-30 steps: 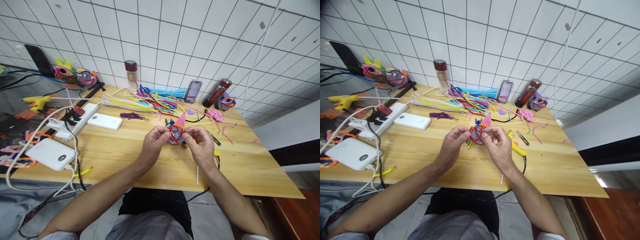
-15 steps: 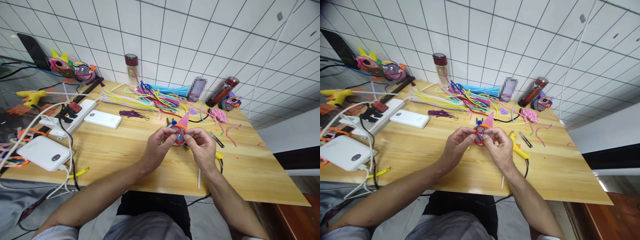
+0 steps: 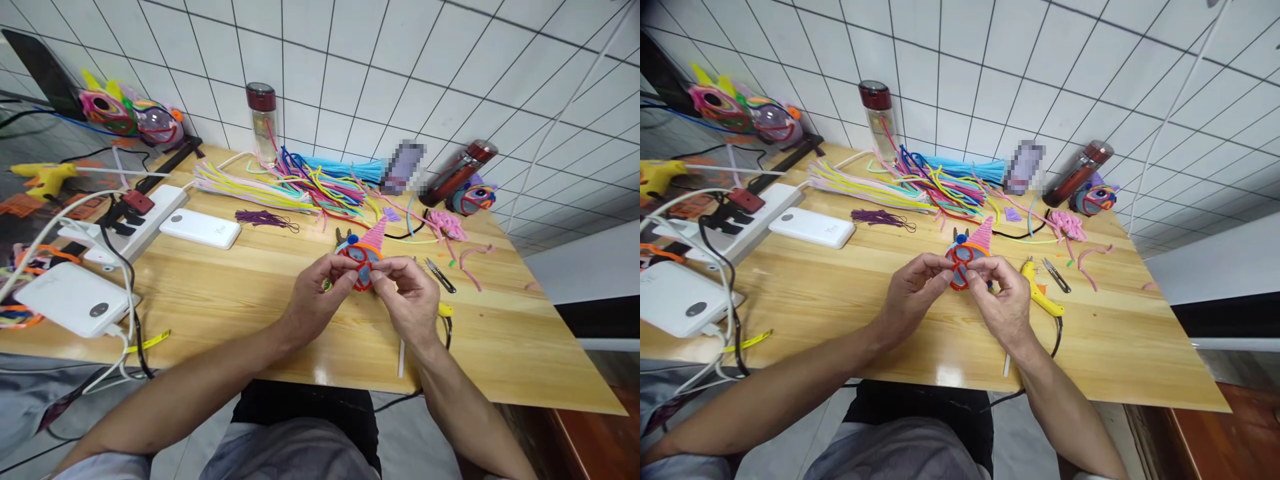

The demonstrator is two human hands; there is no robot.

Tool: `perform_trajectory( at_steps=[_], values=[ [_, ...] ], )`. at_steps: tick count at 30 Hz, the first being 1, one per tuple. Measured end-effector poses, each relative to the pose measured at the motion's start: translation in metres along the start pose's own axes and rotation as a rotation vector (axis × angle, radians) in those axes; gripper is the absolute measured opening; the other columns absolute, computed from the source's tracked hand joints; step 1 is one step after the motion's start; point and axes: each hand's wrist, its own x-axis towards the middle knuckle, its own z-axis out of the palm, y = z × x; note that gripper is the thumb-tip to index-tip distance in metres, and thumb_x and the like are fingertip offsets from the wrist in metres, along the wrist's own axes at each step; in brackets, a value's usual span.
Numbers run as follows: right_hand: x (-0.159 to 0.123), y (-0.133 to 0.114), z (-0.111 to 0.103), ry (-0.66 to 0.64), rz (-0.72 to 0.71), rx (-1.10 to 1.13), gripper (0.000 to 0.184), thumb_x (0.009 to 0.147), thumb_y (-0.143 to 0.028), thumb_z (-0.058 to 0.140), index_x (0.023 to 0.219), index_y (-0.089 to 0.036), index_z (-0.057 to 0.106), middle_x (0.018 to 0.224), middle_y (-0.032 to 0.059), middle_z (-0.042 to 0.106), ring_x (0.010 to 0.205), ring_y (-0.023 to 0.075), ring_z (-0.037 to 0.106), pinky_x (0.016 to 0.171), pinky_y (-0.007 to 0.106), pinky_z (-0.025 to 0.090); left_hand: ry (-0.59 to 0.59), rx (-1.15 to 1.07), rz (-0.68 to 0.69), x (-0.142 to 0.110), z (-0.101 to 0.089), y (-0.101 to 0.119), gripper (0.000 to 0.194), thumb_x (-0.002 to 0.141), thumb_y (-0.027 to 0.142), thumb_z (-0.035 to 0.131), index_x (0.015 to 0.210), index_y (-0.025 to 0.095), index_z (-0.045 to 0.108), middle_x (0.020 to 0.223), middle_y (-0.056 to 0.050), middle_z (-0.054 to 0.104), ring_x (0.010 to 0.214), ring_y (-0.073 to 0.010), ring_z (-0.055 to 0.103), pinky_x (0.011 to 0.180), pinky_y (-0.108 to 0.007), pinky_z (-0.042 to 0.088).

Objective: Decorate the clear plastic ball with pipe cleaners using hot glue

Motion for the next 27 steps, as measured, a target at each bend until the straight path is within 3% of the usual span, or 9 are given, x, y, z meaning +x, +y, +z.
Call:
perform_trajectory(
  at_steps=[27],
  values=[
    [-0.0010,-0.0014,0.0003,-0.010,0.002,-0.006,0.002,0.089,-0.025,0.076,0.090,-0.023,0.077,0.073,-0.0011,0.074,0.061,0.0138,0.064,0.058,0.027,0.051,-0.025,0.005,0.002,0.0006,-0.0008,0.0011,0.010,0.094,0.026,0.074,0.100,0.019,0.078,0.088,-0.003,0.078,0.076,-0.0146,0.068,0.075,-0.028,0.055]
  ],
)
